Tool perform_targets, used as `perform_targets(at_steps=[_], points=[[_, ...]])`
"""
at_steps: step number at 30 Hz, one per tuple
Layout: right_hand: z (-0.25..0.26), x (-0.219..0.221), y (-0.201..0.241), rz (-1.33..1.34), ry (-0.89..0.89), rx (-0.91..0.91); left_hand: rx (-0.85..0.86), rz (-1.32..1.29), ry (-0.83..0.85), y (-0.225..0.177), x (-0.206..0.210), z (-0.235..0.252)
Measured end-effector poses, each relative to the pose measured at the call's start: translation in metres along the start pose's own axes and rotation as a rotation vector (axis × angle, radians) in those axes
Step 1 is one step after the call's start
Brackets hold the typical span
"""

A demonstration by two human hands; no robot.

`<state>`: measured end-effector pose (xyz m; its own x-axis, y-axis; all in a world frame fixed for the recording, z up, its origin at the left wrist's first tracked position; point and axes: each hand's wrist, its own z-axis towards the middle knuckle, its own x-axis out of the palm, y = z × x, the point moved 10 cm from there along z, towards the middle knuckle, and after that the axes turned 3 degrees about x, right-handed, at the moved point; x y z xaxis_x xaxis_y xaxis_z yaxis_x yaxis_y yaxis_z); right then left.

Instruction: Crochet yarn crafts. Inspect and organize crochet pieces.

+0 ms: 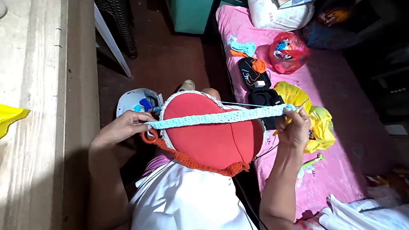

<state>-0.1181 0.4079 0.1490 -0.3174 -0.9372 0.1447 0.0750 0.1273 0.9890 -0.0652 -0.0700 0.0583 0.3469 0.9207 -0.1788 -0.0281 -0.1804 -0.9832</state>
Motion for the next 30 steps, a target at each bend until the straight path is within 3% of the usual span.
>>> perform_targets(at_steps=[3,5,8,10,13,15,18,21,23,26,30], points=[[-0.019,-0.002,-0.010,0.019,0.042,0.055,-0.021,-0.207,0.092,0.010,0.004,-0.019],[-0.034,0.000,-0.019,0.010,0.069,0.089,-0.201,-0.228,0.164,0.043,0.016,-0.025],[-0.055,0.008,-0.031,-0.105,0.089,0.106,-0.562,0.020,0.297,0.108,0.045,-0.030],[-0.065,0.014,-0.037,-0.109,0.101,0.090,-0.561,0.136,0.276,0.117,0.046,-0.027],[-0.073,0.013,-0.036,-0.084,0.091,0.037,-0.435,0.332,0.074,0.074,0.020,-0.002],[-0.073,0.012,-0.032,-0.088,0.087,0.012,-0.247,0.469,-0.122,0.014,0.013,0.029],[-0.071,0.019,-0.026,-0.097,0.113,-0.013,0.183,0.452,-0.163,-0.084,0.079,0.081],[-0.070,0.027,-0.018,-0.157,0.122,-0.081,0.522,0.471,0.087,-0.124,0.180,0.127],[-0.072,0.029,-0.009,-0.285,0.125,-0.164,0.545,0.544,0.319,-0.118,0.228,0.150],[-0.077,0.030,0.005,-0.656,0.132,-0.354,0.450,0.457,0.507,-0.106,0.239,0.174],[-0.086,0.050,0.006,-1.249,0.130,-0.532,0.190,-0.192,0.599,-0.112,0.207,0.182]])
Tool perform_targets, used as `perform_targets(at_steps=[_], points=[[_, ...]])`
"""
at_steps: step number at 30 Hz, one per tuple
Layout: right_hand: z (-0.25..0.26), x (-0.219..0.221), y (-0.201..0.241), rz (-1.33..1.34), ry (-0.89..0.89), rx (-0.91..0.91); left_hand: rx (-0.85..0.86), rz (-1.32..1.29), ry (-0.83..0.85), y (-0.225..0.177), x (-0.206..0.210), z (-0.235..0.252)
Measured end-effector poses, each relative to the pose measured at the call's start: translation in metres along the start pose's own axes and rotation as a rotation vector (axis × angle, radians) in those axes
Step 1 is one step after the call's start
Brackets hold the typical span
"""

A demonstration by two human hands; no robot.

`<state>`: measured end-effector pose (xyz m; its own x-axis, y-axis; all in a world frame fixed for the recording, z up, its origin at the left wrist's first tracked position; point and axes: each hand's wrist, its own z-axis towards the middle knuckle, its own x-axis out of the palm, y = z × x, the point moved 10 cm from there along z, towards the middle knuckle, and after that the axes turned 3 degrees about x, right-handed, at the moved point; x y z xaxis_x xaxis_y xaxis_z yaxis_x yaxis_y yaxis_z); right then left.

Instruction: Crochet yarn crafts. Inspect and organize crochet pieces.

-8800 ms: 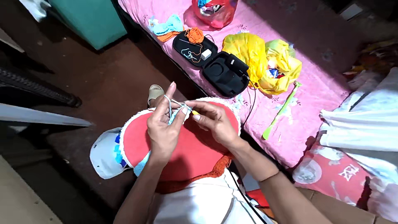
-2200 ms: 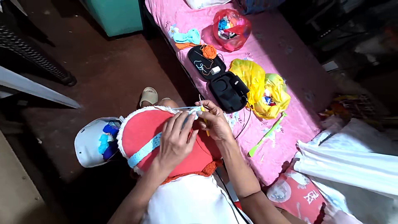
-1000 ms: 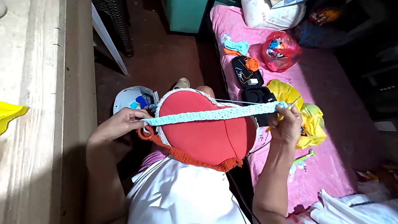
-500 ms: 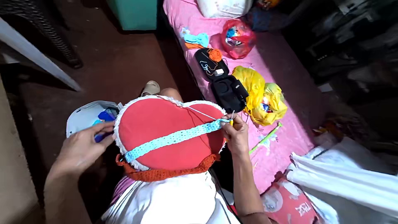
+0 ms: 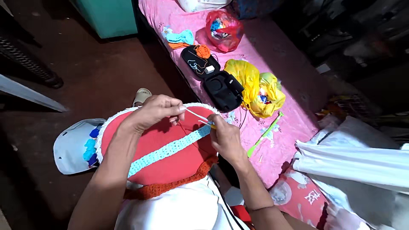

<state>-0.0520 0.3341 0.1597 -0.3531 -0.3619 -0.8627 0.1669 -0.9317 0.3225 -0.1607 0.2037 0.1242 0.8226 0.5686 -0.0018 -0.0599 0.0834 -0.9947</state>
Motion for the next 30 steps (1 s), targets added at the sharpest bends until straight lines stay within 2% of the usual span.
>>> perform_targets(at_steps=[2,4,7,8,10,11,13,15,17,19,20,22,25,26,28,30], points=[[0.001,0.008,0.002,-0.090,0.009,0.034,0.084,-0.195,0.020,-0.014,0.005,-0.009],[0.002,0.009,-0.008,0.066,0.003,0.125,0.165,-0.250,0.089,-0.022,0.022,-0.020],[0.003,0.020,-0.032,0.666,0.073,0.335,0.231,-0.480,0.210,-0.015,0.042,-0.041],[0.002,0.024,-0.035,0.904,0.085,0.400,0.256,-0.600,0.205,-0.010,0.041,-0.046],[0.000,0.030,-0.029,1.248,0.104,0.453,0.274,-0.773,0.097,-0.001,0.030,-0.053],[-0.001,0.031,-0.024,1.337,0.116,0.447,0.257,-0.770,0.024,0.001,0.025,-0.054],[0.000,0.030,-0.012,1.396,0.111,0.403,0.187,-0.501,-0.166,-0.004,0.014,-0.055],[0.003,0.025,-0.003,1.384,0.071,0.344,0.099,0.142,-0.413,-0.020,0.001,-0.055],[0.006,0.020,0.005,1.376,0.034,0.282,0.010,0.727,-0.545,-0.034,-0.004,-0.055],[0.008,0.019,0.007,1.394,0.016,0.270,-0.044,0.944,-0.602,-0.036,-0.009,-0.055],[0.008,0.019,0.006,1.417,0.015,0.283,-0.084,0.943,-0.601,-0.031,-0.013,-0.056],[0.006,0.020,0.004,1.498,0.033,0.332,-0.088,0.699,-0.527,-0.022,-0.019,-0.059],[0.002,0.023,0.002,1.590,0.046,0.416,0.238,-0.191,-0.216,-0.023,0.004,-0.059],[0.001,0.025,0.003,1.594,0.041,0.439,0.322,-0.358,-0.132,-0.029,0.013,-0.059],[-0.001,0.028,0.008,1.586,0.024,0.472,0.411,-0.436,-0.170,-0.035,0.024,-0.058],[-0.002,0.029,0.014,1.534,-0.002,0.472,0.372,-0.232,-0.351,-0.036,0.032,-0.055]])
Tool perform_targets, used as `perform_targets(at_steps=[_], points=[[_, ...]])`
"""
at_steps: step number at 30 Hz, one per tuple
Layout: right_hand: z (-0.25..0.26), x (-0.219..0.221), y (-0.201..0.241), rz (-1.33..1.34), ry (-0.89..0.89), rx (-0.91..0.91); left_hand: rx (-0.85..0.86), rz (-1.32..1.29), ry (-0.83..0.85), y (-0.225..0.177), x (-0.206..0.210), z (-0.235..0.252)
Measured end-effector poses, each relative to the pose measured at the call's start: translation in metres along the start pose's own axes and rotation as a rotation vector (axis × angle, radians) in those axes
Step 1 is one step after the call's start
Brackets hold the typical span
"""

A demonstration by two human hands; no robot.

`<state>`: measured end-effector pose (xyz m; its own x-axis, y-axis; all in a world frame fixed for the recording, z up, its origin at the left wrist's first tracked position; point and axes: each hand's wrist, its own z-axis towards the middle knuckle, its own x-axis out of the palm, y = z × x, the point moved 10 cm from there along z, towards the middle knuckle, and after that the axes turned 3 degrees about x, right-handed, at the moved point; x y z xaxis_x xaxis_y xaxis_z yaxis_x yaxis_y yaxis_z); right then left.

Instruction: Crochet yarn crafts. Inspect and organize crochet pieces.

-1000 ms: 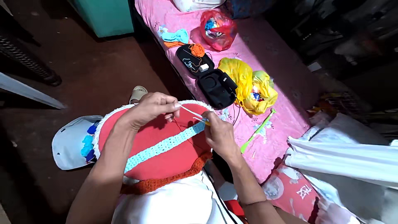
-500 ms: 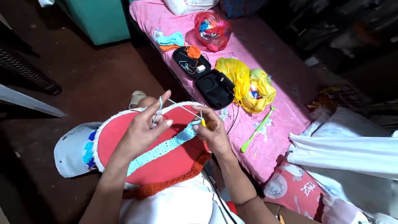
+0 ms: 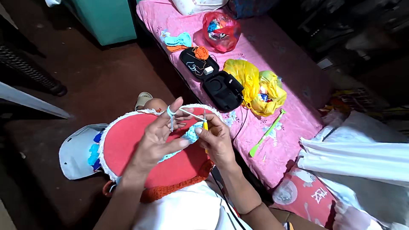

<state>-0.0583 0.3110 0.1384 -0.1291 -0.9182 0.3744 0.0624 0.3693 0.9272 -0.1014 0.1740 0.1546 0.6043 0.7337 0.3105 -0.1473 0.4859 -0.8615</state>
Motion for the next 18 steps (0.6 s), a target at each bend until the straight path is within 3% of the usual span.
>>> perform_targets(at_steps=[2,6,13,18], points=[[-0.003,0.004,0.001,-0.088,0.001,-0.031,-0.013,0.225,-0.145,0.001,0.003,-0.003],[-0.008,0.008,0.005,-0.279,0.021,-0.079,-0.102,0.254,-0.355,0.012,-0.002,-0.013],[-0.003,-0.005,0.008,-0.433,0.102,-0.113,-0.327,-0.010,-0.330,0.030,-0.006,-0.021],[-0.002,-0.005,0.002,-0.441,0.189,-0.103,-0.336,-0.045,-0.333,0.030,-0.008,-0.025]])
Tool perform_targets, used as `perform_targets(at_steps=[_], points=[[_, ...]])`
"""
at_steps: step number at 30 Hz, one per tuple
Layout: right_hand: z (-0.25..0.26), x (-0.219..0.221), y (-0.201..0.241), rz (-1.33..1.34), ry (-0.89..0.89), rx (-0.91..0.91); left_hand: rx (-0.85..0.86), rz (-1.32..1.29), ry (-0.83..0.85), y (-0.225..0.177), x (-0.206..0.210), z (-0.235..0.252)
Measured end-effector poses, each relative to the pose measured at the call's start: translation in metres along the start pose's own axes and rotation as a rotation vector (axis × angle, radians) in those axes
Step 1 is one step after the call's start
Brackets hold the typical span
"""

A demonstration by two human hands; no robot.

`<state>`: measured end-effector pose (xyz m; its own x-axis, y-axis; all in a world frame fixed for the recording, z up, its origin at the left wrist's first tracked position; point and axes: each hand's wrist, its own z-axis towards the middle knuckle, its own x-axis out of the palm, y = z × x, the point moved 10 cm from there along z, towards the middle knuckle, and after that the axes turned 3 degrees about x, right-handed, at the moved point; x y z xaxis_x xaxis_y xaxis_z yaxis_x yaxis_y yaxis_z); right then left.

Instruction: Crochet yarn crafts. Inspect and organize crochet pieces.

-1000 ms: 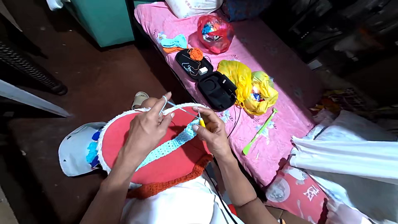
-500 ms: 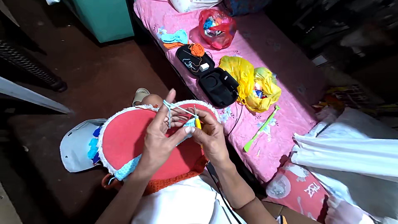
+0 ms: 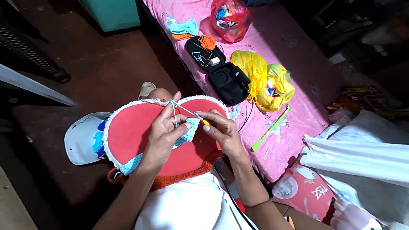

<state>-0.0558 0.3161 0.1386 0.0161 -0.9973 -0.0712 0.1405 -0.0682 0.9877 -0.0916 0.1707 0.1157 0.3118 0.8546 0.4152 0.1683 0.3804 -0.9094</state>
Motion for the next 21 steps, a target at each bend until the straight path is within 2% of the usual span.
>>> perform_targets(at_steps=[7,13,21], points=[[0.000,0.000,0.007,-0.098,0.077,-0.065,0.024,0.019,-0.039,-0.006,-0.005,-0.001],[-0.002,0.000,0.028,-0.600,0.148,-0.287,0.066,0.077,-0.042,-0.013,-0.013,-0.001],[-0.015,0.017,0.056,-1.040,-0.001,-0.492,0.096,0.154,-0.074,-0.016,-0.012,-0.003]])
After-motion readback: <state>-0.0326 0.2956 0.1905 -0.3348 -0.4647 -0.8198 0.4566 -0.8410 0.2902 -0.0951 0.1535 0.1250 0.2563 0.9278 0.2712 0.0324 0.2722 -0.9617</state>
